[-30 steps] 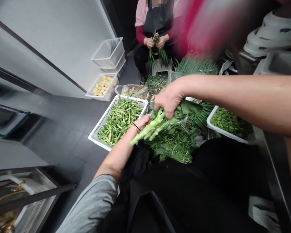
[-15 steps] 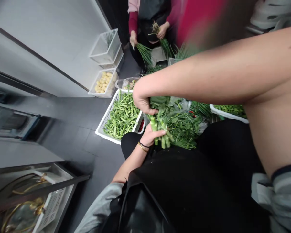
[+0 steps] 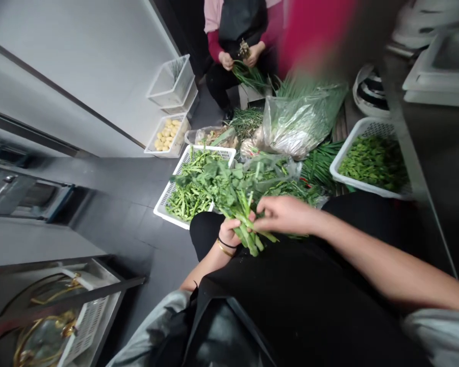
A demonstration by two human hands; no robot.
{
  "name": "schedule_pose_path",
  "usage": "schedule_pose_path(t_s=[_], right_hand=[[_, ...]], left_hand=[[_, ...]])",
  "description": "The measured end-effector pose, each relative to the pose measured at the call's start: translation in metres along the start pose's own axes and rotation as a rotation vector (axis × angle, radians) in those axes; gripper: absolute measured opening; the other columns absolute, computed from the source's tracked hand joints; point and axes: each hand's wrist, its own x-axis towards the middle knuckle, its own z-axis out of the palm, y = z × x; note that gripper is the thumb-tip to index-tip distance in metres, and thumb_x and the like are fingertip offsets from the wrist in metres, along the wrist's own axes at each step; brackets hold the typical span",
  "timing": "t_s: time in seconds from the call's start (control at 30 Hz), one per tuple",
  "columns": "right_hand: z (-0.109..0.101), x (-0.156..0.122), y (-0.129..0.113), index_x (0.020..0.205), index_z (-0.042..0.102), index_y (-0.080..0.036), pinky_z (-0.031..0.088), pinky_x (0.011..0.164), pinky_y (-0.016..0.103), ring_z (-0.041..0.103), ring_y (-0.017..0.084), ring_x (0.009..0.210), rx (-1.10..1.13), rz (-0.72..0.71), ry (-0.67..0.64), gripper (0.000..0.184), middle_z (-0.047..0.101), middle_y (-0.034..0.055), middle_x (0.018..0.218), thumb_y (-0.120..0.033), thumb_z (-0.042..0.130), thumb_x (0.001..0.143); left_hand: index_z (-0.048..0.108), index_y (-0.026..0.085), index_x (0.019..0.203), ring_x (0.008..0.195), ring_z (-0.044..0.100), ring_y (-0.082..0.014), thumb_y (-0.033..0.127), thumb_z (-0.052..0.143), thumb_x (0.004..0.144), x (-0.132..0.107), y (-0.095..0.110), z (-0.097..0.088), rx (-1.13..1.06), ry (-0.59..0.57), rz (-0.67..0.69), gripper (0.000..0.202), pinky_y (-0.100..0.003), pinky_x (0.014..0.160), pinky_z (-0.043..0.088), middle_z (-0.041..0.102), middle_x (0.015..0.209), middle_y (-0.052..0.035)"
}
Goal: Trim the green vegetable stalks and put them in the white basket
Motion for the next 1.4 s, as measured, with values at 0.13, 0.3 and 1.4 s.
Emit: schedule_pose_path(t_s=[0.13, 0.3, 1.4], right_hand=[[0.009, 0.011, 0.004, 0.062, 0.054, -0.020, 0.038, 0.055, 0.030, 0.051, 0.016, 0.056, 0.015, -0.138, -0.155, 0.028, 0.055, 0.0022, 0.059, -0.043, 0.058, 0.078], [0.005, 0.022, 0.020, 0.076, 0.052, -0.022, 0.027, 0.042, 0.026, 0.031, 0.010, 0.043, 0.607, -0.017, 0.107, 0.034, 0.035, -0.0049, 0.051, -0.053, 0.043, 0.086], [0.046, 0.088, 0.025, 0.074, 0.060, -0.018, 0.053, 0.067, 0.031, 0.062, 0.016, 0.063, 0.708, 0.014, 0.254, 0.035, 0.065, 0.0036, 0.067, -0.052, 0.057, 0.074]], left_hand=[[0.062, 0.015, 0.085, 0.061, 0.059, -0.0155, 0.029, 0.068, 0.059, -0.004, 0.026, -0.009, 0.053, 0.240, 0.161, 0.029, -0.030, 0.062, 0.047, 0.063, 0.072, -0.0046], [0.062, 0.018, 0.095, 0.069, 0.061, -0.0144, 0.027, 0.062, 0.063, -0.014, 0.044, -0.021, -0.123, 0.318, 0.308, 0.033, -0.031, 0.074, 0.050, 0.063, 0.077, -0.0021], [0.060, 0.012, 0.090, 0.077, 0.067, -0.0193, 0.019, 0.072, 0.060, 0.000, 0.009, -0.001, -0.131, 0.497, 0.248, 0.033, -0.028, 0.068, 0.049, 0.067, 0.080, -0.0054]])
